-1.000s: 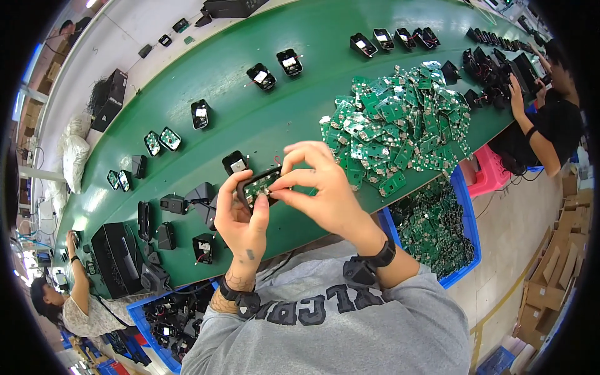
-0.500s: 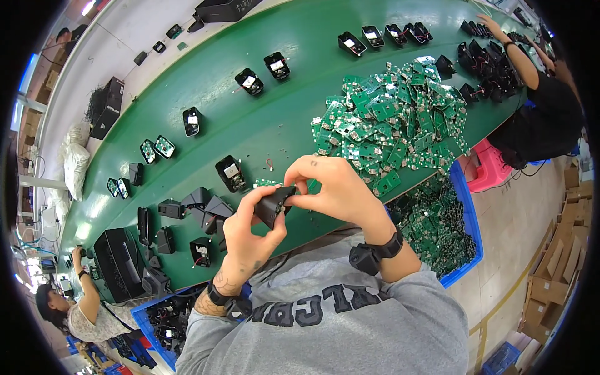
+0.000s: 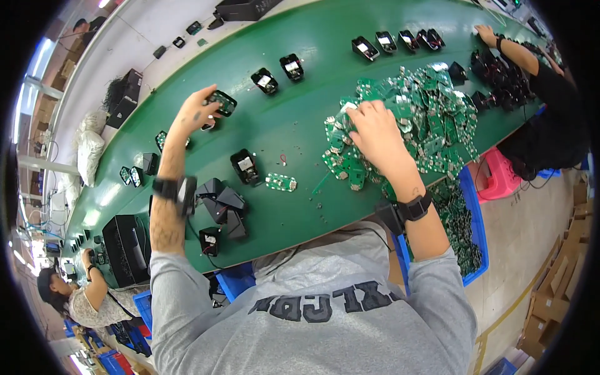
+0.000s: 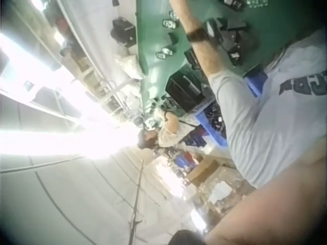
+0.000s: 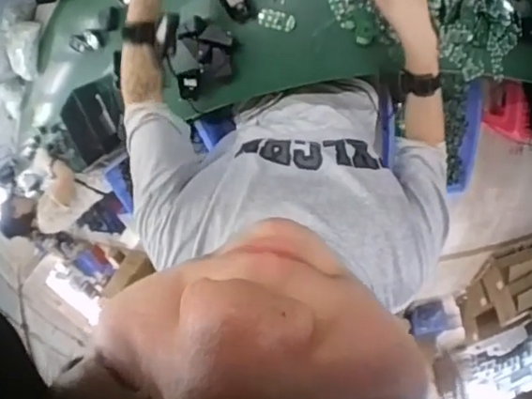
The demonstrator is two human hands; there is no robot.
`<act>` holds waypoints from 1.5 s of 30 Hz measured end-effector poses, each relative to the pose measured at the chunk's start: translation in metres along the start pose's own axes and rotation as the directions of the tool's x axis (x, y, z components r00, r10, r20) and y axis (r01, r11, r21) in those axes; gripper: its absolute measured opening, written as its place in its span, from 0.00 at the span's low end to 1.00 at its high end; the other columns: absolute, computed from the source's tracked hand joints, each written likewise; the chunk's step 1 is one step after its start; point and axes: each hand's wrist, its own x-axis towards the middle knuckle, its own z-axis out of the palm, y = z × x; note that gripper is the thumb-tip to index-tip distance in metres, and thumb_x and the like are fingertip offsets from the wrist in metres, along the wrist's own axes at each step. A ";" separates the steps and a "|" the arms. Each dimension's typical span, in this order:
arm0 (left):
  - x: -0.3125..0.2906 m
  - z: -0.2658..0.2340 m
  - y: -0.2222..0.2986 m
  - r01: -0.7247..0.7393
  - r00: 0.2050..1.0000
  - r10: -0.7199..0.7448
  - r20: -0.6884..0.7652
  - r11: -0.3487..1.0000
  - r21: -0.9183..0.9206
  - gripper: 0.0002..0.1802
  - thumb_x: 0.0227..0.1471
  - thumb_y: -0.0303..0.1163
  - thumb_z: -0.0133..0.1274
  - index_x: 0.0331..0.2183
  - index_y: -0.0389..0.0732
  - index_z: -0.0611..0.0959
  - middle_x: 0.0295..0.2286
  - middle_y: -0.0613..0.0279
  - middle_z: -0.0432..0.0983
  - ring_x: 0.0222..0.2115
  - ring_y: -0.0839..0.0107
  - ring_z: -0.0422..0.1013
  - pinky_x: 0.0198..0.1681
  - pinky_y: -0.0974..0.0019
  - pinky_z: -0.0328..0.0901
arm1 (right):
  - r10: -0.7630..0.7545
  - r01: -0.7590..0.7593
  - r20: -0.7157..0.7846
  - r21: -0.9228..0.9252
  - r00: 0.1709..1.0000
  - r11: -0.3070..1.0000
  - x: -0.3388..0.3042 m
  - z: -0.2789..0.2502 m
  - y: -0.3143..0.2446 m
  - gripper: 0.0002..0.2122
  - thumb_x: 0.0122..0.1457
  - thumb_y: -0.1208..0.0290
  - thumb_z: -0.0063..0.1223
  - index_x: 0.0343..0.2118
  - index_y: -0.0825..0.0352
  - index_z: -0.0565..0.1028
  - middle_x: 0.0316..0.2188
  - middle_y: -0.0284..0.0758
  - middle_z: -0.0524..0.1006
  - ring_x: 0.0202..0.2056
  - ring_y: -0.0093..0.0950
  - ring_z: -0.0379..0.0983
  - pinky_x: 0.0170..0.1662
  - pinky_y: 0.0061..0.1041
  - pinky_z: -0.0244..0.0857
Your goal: The person picks up a circuit board and a black plastic housing, fits the board into the housing, and presses them together by hand. The person then places the assembled unit onto the green conveyor belt and repeats the process.
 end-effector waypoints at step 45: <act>-0.196 0.098 0.060 0.198 0.979 -0.016 0.201 -0.116 -0.973 0.34 0.57 0.33 0.40 0.63 0.46 0.52 0.49 0.46 0.67 0.49 0.52 0.69 0.42 0.55 0.75 | 0.103 -0.412 0.571 0.694 0.814 -0.591 -0.016 0.010 -0.096 0.08 0.62 0.67 0.45 0.34 0.66 0.68 0.25 0.32 0.70 0.23 0.19 0.65 0.19 0.13 0.55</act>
